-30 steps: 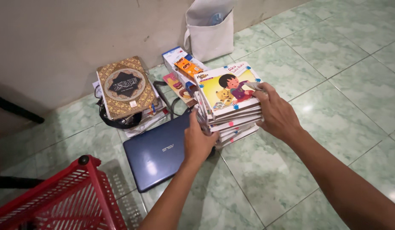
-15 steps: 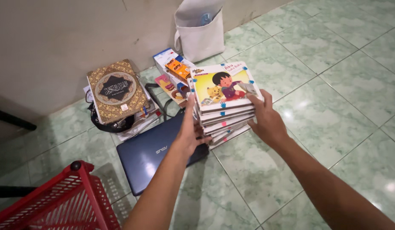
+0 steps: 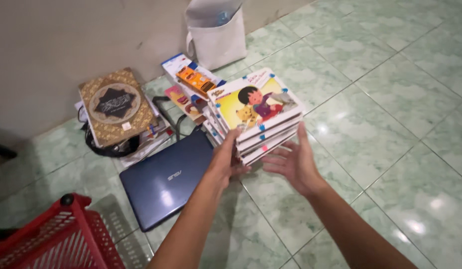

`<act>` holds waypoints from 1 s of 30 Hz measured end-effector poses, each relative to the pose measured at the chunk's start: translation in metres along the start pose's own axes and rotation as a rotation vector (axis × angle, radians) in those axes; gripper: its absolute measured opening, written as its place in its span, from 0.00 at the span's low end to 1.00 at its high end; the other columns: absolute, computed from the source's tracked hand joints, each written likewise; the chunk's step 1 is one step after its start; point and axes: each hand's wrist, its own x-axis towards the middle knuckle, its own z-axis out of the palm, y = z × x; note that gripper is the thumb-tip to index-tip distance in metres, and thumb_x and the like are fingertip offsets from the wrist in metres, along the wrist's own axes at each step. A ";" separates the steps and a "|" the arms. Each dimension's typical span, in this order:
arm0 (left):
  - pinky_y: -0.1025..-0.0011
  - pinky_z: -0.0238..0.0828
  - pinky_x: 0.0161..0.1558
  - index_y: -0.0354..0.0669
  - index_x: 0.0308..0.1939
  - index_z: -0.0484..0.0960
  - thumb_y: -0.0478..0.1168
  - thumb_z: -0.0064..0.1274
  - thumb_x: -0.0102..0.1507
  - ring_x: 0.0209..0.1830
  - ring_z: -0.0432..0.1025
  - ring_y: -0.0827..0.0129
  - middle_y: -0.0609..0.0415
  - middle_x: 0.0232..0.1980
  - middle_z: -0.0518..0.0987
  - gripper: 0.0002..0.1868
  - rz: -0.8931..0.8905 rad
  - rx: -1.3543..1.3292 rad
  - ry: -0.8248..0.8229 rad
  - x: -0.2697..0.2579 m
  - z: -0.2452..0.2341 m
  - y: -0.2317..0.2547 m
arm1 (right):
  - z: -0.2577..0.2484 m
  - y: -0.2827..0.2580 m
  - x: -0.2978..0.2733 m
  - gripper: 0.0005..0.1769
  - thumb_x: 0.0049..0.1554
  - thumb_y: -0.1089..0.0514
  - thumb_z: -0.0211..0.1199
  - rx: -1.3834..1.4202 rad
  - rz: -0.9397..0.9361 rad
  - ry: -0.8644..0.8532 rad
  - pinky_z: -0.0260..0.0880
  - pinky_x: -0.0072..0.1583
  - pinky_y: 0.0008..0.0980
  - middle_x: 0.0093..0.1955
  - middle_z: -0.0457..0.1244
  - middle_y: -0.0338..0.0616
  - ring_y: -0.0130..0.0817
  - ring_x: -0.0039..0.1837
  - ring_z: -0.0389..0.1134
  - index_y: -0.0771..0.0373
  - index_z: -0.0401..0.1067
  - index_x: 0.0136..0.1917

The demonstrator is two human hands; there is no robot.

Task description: The person disassembles a red plastic shelving unit by removing its black support poles. They then reassemble the unit by inserting the poles back into the baskets and stacking them to form a two-tier shelf.

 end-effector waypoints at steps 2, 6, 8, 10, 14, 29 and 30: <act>0.65 0.81 0.28 0.40 0.46 0.84 0.65 0.57 0.55 0.28 0.76 0.69 0.55 0.33 0.79 0.32 0.015 0.027 -0.043 -0.004 0.002 -0.005 | 0.021 -0.002 -0.005 0.48 0.48 0.20 0.48 0.002 -0.026 0.012 0.71 0.54 0.46 0.60 0.66 0.48 0.48 0.56 0.69 0.49 0.60 0.72; 0.64 0.83 0.30 0.36 0.49 0.82 0.61 0.61 0.56 0.30 0.75 0.67 0.55 0.35 0.77 0.32 0.033 0.111 -0.057 -0.013 0.014 -0.013 | 0.034 -0.002 -0.011 0.39 0.52 0.31 0.63 0.012 -0.097 0.019 0.68 0.59 0.42 0.59 0.69 0.41 0.35 0.59 0.70 0.54 0.68 0.68; 0.64 0.84 0.31 0.38 0.51 0.81 0.61 0.61 0.54 0.34 0.76 0.68 0.56 0.37 0.78 0.33 0.050 0.130 -0.094 -0.017 0.026 -0.013 | 0.026 -0.005 -0.012 0.35 0.52 0.35 0.66 0.101 -0.160 0.016 0.70 0.60 0.43 0.59 0.69 0.41 0.35 0.59 0.70 0.56 0.68 0.66; 0.64 0.86 0.33 0.44 0.53 0.79 0.60 0.60 0.51 0.38 0.76 0.70 0.59 0.41 0.81 0.33 0.058 0.118 -0.156 -0.017 0.042 -0.006 | 0.016 -0.012 -0.006 0.34 0.53 0.38 0.66 0.156 -0.256 0.032 0.71 0.60 0.43 0.58 0.69 0.42 0.36 0.59 0.71 0.58 0.69 0.66; 0.64 0.84 0.35 0.38 0.56 0.80 0.66 0.59 0.55 0.47 0.78 0.66 0.53 0.47 0.82 0.39 0.066 0.400 -0.148 -0.008 0.065 0.018 | -0.005 -0.044 0.017 0.33 0.51 0.38 0.66 0.181 -0.360 0.174 0.75 0.56 0.41 0.57 0.70 0.43 0.35 0.55 0.73 0.58 0.70 0.63; 0.42 0.46 0.71 0.56 0.78 0.53 0.62 0.67 0.49 0.79 0.37 0.31 0.38 0.81 0.45 0.58 0.822 1.638 0.179 0.003 -0.009 0.011 | -0.069 -0.065 0.121 0.35 0.50 0.42 0.71 -0.023 -0.380 0.460 0.79 0.48 0.39 0.51 0.69 0.46 0.36 0.48 0.74 0.68 0.69 0.61; 0.42 0.45 0.72 0.54 0.78 0.54 0.62 0.68 0.49 0.79 0.37 0.30 0.37 0.81 0.45 0.58 0.870 1.636 0.180 0.005 -0.010 0.008 | -0.073 -0.058 0.123 0.36 0.50 0.40 0.70 0.011 -0.349 0.379 0.80 0.48 0.40 0.52 0.70 0.47 0.37 0.49 0.75 0.67 0.69 0.62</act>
